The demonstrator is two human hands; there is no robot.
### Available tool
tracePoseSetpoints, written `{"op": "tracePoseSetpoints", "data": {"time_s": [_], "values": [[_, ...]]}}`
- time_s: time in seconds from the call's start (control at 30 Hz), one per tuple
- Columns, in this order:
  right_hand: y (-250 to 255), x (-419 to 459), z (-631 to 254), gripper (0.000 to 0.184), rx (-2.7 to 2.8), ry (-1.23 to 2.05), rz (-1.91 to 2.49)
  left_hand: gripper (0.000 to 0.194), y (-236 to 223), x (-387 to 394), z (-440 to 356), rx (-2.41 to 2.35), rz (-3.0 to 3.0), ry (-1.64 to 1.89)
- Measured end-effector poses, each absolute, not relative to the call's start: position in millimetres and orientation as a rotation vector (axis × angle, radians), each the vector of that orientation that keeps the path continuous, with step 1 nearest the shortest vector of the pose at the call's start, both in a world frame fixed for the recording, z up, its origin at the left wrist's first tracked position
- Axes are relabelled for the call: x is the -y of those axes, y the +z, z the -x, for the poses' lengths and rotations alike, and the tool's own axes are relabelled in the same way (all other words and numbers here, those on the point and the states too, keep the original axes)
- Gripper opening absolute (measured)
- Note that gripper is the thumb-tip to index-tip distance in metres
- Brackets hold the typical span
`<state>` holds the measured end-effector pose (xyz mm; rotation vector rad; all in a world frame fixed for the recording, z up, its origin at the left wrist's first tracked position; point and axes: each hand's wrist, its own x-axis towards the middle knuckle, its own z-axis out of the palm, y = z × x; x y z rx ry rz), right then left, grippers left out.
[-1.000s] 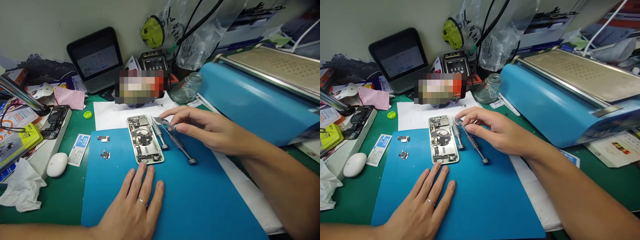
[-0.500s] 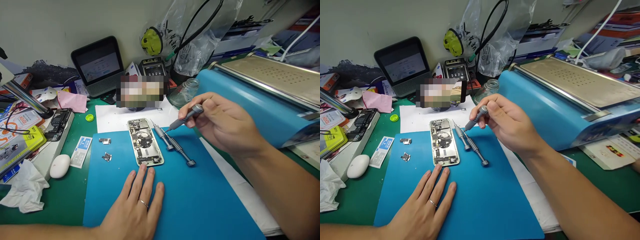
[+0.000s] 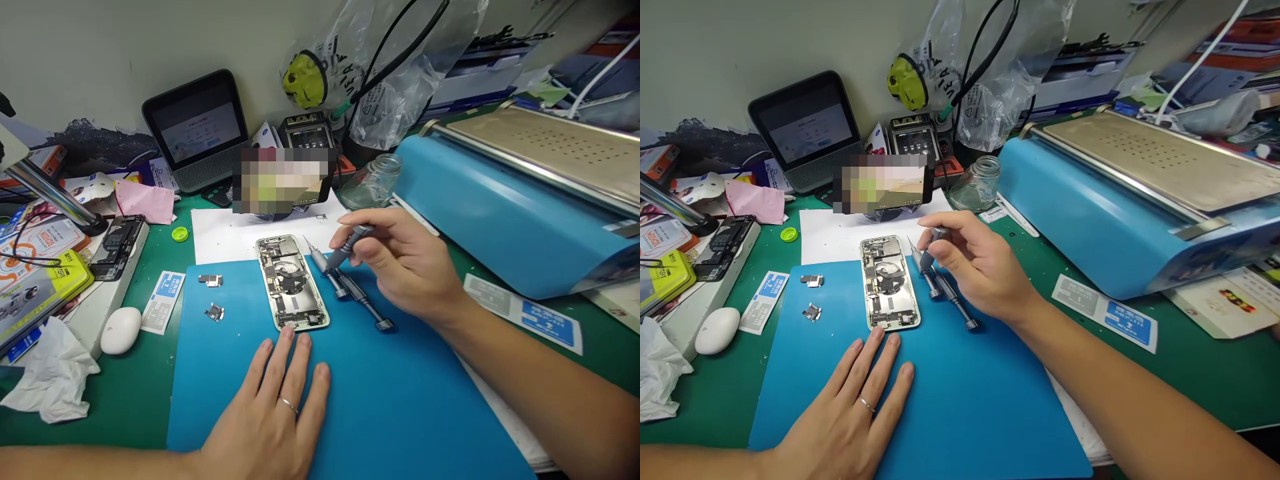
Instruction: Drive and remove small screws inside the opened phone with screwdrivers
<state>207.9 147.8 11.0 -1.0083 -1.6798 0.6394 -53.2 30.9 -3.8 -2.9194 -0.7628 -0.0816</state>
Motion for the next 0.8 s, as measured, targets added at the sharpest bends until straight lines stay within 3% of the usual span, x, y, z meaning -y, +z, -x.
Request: {"op": "tracePoseSetpoints", "data": {"time_s": [0.27, 0.4, 0.67, 0.8], "values": [[20, -143, -219, 0.047, 2.004, 0.329, 1.098, 0.092, 0, -30, 52, 0.776, 2.954, -0.055], [16, -135, -208, 0.055, 1.844, 0.264, 0.909, 0.087, 4, -29, 50, 0.806, 2.990, -0.055], [12, -111, -171, 0.022, 1.991, 0.617, 0.740, 0.088, 7, -26, 43, 0.837, 3.062, -0.037], [2, -109, -170, 0.020, 2.097, 0.672, 0.677, 0.087, 7, -23, 42, 0.873, 3.045, -0.051]]}}
